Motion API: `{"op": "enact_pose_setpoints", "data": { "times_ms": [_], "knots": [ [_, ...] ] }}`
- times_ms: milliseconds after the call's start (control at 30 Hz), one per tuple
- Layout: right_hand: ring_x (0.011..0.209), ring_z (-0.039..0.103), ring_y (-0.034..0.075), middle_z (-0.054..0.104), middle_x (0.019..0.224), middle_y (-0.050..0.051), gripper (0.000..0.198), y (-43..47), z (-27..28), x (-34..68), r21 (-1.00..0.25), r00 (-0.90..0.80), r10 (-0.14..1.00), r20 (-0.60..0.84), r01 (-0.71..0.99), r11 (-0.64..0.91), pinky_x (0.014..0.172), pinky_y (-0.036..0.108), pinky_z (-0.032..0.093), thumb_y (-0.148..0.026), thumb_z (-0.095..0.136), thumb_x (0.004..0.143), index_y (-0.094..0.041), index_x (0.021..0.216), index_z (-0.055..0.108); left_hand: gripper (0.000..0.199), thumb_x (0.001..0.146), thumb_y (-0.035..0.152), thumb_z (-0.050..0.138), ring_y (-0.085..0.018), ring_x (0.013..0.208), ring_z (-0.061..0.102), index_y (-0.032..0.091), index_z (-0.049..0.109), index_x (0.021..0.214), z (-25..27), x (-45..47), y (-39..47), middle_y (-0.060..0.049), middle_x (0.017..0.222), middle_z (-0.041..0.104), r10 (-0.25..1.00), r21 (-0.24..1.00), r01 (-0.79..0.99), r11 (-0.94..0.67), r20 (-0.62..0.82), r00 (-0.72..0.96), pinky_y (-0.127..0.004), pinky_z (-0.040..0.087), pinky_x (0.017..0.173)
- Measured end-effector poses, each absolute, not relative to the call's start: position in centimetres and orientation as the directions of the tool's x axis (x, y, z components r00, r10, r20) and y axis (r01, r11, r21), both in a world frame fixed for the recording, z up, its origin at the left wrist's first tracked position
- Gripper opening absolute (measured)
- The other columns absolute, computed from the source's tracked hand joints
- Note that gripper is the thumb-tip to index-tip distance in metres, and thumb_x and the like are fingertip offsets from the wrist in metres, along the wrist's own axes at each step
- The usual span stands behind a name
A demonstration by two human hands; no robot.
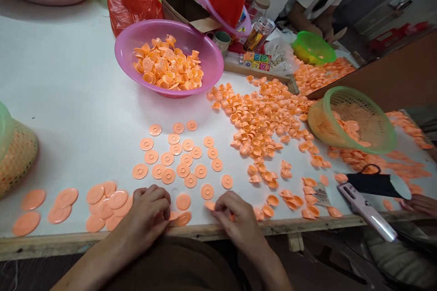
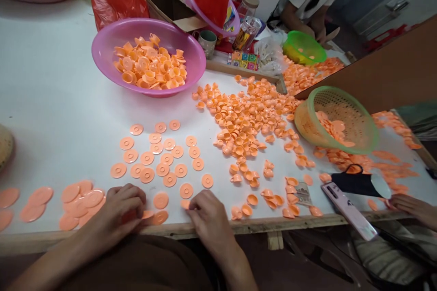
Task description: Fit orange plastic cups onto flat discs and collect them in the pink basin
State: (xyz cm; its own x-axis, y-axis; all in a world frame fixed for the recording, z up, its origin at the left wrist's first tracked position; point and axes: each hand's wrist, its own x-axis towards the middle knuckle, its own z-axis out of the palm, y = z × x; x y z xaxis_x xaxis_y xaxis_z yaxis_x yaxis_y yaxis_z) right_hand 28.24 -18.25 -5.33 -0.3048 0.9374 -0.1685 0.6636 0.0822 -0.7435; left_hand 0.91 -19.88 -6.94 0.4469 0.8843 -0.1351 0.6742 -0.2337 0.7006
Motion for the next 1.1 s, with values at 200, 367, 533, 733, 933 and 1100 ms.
{"op": "enact_pose_setpoints", "data": {
  "times_ms": [200, 367, 533, 733, 933, 1100],
  "knots": [
    [0.083, 0.055, 0.021, 0.06, 0.085, 0.006, 0.017, -18.5, -6.3, 28.6, -0.586, -0.279, 0.958, 0.067, 0.766, 0.264, 0.072, 0.034, 0.047, -0.011, 0.052, 0.092, -0.022, 0.089, 0.064, 0.024, 0.089, 0.004, 0.047, -0.017, 0.087, 0.054, 0.021, 0.056, 0.075, -7.6, 0.0, -19.7, -0.001, 0.088, 0.066, 0.871, 0.558, 0.696, -0.452, 0.111, 0.478, -0.04, 0.031, 0.086],
    [0.088, 0.053, 0.021, 0.059, 0.098, 0.008, 0.036, -17.9, -6.7, 22.6, -0.573, -0.55, 0.835, -0.003, 0.685, 0.45, 0.072, 0.033, 0.049, -0.007, 0.049, 0.092, -0.024, 0.122, 0.061, 0.019, 0.089, 0.006, 0.052, -0.021, 0.101, 0.054, 0.021, 0.061, 0.083, -8.9, -0.4, -19.6, -0.003, 0.093, 0.067, 0.854, 0.441, 0.738, -0.51, 0.164, 0.493, -0.044, 0.029, 0.093],
    [0.089, 0.052, 0.02, 0.058, 0.095, 0.005, 0.022, -17.2, -6.7, 22.2, -0.646, -0.535, 0.842, -0.071, 0.668, 0.37, 0.073, 0.032, 0.048, -0.003, 0.054, 0.087, -0.021, 0.099, 0.062, 0.02, 0.094, 0.011, 0.049, -0.021, 0.1, 0.053, 0.022, 0.064, 0.089, -8.1, -0.3, -20.1, -0.004, 0.098, 0.067, 0.84, 0.467, 0.718, -0.516, 0.111, 0.531, -0.044, 0.03, 0.09],
    [0.083, 0.051, 0.021, 0.058, 0.089, 0.007, 0.026, -18.2, -6.8, 24.6, -0.595, -0.452, 0.887, 0.094, 0.689, 0.414, 0.069, 0.033, 0.046, -0.004, 0.045, 0.093, -0.02, 0.095, 0.065, 0.022, 0.095, 0.012, 0.046, -0.019, 0.092, 0.055, 0.022, 0.065, 0.092, -7.9, -0.5, -19.9, -0.004, 0.092, 0.069, 0.866, 0.512, 0.716, -0.474, 0.124, 0.484, -0.041, 0.032, 0.086],
    [0.087, 0.051, 0.023, 0.058, 0.092, 0.007, 0.018, -18.9, -6.4, 22.3, -0.572, -0.62, 0.78, -0.085, 0.671, 0.471, 0.069, 0.035, 0.047, -0.007, 0.058, 0.085, -0.02, 0.096, 0.063, 0.017, 0.092, 0.03, 0.057, -0.022, 0.096, 0.057, 0.027, 0.065, 0.106, -8.1, -5.0, -20.5, -0.004, 0.1, 0.069, 0.961, 0.444, 0.855, -0.268, 0.065, 0.267, -0.038, 0.034, 0.082],
    [0.083, 0.052, 0.019, 0.056, 0.084, 0.004, 0.014, -18.6, -6.5, 21.7, -0.694, -0.618, 0.784, -0.056, 0.588, 0.415, 0.067, 0.03, 0.044, -0.008, 0.058, 0.089, -0.02, 0.081, 0.06, 0.021, 0.09, 0.03, 0.06, -0.024, 0.099, 0.057, 0.029, 0.065, 0.11, -8.2, -6.2, -21.3, -0.004, 0.105, 0.066, 0.975, 0.404, 0.889, -0.217, 0.05, 0.215, -0.039, 0.033, 0.082]
  ]
}}
